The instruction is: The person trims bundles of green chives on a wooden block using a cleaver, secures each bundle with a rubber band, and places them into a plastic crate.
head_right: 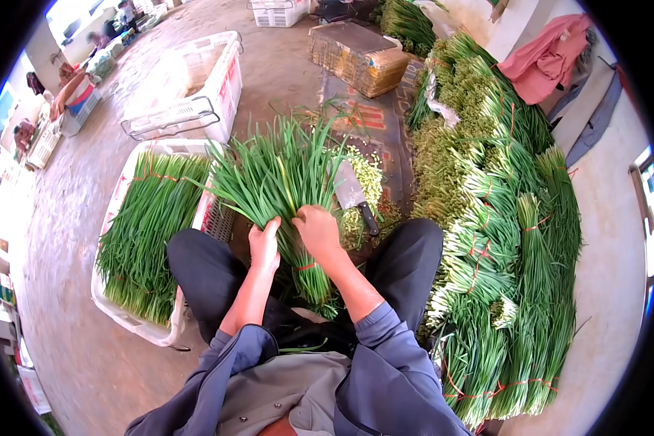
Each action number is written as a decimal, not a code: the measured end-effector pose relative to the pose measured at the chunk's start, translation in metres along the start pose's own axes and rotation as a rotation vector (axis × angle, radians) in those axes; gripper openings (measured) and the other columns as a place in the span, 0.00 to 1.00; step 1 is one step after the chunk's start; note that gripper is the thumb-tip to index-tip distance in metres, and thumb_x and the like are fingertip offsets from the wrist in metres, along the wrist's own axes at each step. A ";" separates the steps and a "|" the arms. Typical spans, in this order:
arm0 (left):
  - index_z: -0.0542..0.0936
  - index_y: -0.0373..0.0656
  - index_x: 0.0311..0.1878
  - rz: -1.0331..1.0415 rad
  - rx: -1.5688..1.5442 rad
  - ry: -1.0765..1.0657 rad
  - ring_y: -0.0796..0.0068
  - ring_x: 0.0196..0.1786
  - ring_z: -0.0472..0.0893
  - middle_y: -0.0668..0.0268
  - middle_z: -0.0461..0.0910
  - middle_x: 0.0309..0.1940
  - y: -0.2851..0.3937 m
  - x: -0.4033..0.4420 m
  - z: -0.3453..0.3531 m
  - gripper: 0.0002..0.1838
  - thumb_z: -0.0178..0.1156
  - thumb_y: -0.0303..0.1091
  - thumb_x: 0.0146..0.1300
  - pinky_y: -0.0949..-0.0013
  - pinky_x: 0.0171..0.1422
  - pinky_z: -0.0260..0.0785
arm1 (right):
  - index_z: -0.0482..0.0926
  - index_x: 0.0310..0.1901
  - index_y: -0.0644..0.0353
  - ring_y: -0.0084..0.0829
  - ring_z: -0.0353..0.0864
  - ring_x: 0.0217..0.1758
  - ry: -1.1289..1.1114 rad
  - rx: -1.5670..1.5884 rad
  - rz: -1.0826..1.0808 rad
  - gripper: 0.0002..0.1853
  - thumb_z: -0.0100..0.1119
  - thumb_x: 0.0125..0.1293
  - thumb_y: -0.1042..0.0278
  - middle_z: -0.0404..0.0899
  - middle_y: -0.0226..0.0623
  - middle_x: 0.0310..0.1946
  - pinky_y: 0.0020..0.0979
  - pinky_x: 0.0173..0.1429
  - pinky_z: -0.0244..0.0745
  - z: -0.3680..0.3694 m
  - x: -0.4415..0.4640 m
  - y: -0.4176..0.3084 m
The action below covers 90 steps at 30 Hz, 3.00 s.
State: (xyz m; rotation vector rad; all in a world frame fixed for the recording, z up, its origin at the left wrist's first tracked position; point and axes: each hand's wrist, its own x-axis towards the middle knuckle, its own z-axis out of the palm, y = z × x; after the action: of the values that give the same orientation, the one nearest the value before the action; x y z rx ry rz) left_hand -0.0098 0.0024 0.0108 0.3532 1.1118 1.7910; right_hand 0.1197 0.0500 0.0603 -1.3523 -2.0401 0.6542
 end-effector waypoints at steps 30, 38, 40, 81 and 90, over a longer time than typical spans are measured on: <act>0.80 0.34 0.56 -0.085 -0.236 -0.027 0.64 0.50 0.86 0.60 0.85 0.50 0.043 0.042 -0.017 0.15 0.64 0.26 0.68 0.59 0.57 0.82 | 0.76 0.66 0.67 0.45 0.82 0.64 -0.412 0.192 0.254 0.38 0.74 0.60 0.49 0.83 0.55 0.58 0.39 0.66 0.75 -0.076 -0.028 0.042; 0.69 0.40 0.72 -0.245 -0.448 -0.286 0.62 0.66 0.78 0.62 0.77 0.67 0.034 0.019 -0.007 0.32 0.54 0.55 0.78 0.54 0.73 0.69 | 0.74 0.65 0.73 0.34 0.83 0.57 -0.274 0.556 0.194 0.38 0.65 0.69 0.43 0.85 0.50 0.54 0.36 0.66 0.75 -0.007 -0.001 0.022; 0.69 0.42 0.73 -0.094 -0.150 -0.318 0.64 0.66 0.78 0.62 0.78 0.64 0.022 0.016 -0.008 0.32 0.56 0.56 0.77 0.55 0.74 0.68 | 0.73 0.65 0.71 0.53 0.82 0.62 -0.209 0.417 0.177 0.38 0.67 0.67 0.44 0.82 0.60 0.56 0.44 0.68 0.72 -0.013 -0.005 0.011; 0.81 0.36 0.56 -0.117 -0.152 -0.043 0.68 0.51 0.84 0.63 0.85 0.51 0.002 0.012 -0.005 0.17 0.65 0.21 0.64 0.63 0.59 0.76 | 0.79 0.51 0.59 0.22 0.80 0.37 0.119 1.114 0.557 0.12 0.65 0.73 0.64 0.83 0.31 0.39 0.30 0.39 0.77 0.014 -0.008 0.053; 0.78 0.34 0.62 -0.162 -0.207 -0.093 0.60 0.53 0.85 0.57 0.84 0.55 0.005 0.019 -0.010 0.19 0.63 0.26 0.69 0.56 0.60 0.80 | 0.53 0.79 0.68 0.38 0.72 0.71 -0.194 0.929 0.438 0.53 0.75 0.64 0.50 0.70 0.51 0.70 0.39 0.74 0.68 0.003 -0.018 0.051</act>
State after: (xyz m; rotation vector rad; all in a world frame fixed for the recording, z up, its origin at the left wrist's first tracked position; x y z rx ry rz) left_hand -0.0290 0.0123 0.0049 0.2135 0.8568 1.7088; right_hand 0.1556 0.0513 0.0194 -1.1487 -1.2299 1.7102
